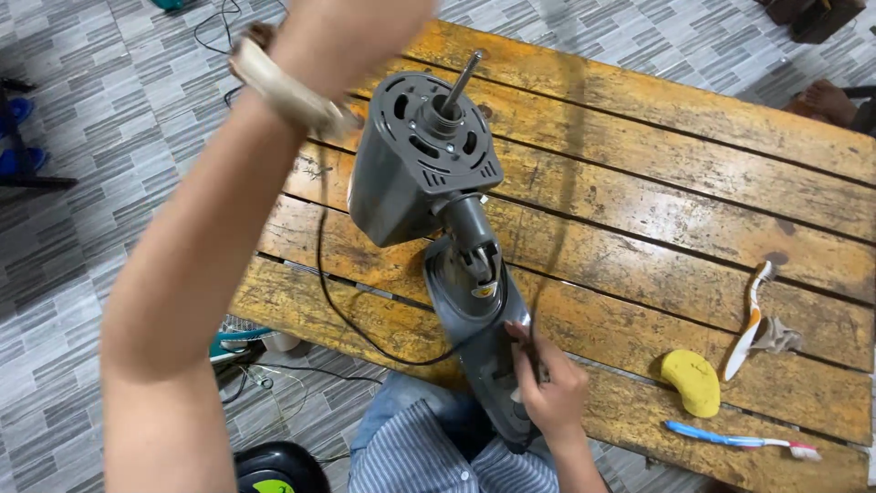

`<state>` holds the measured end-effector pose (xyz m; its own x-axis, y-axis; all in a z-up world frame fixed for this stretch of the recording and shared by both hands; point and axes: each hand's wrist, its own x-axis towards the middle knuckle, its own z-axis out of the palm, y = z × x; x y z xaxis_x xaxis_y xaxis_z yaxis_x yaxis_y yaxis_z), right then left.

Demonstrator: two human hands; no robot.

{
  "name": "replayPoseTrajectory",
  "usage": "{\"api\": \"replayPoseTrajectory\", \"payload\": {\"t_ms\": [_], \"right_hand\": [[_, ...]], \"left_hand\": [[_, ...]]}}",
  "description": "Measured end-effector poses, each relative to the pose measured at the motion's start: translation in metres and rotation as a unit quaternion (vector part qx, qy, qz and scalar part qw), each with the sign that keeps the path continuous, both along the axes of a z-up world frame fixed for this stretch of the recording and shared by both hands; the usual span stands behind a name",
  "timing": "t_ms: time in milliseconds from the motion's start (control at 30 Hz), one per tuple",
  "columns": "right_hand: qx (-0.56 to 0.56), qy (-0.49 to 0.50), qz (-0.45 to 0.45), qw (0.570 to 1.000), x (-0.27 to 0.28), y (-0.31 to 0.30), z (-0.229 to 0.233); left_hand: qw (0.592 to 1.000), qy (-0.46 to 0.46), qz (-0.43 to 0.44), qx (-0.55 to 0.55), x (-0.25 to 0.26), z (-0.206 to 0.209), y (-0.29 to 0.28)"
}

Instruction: Cleaning a fan motor housing and base using a cloth and a toothbrush

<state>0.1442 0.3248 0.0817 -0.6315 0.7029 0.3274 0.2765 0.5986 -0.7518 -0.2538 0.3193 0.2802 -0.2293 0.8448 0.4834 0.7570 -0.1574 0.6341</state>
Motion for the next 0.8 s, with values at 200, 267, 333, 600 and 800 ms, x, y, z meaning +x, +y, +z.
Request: {"api": "replayPoseTrajectory", "payload": {"t_ms": [200,267,333,600,800], "right_hand": [[-0.001,-0.014,-0.049,0.999,0.019,0.009,-0.043],[-0.034,0.017,-0.029,0.999,0.019,0.009,-0.043],[-0.068,0.047,-0.012,0.997,0.018,0.008,-0.043],[-0.312,0.302,0.151,0.888,0.015,0.005,-0.04],[-0.346,0.287,-0.256,0.855,-0.022,-0.032,0.017]], "left_hand": [[0.964,-0.174,-0.152,0.135,0.21,0.065,-0.01],[0.944,-0.277,-0.179,0.019,0.255,0.028,-0.018],[0.9,-0.371,-0.207,-0.101,0.3,-0.022,-0.017],[0.906,-0.175,-0.364,-0.125,0.433,-0.223,-0.009],[0.97,0.025,-0.227,0.086,0.314,-0.069,-0.062]]}}
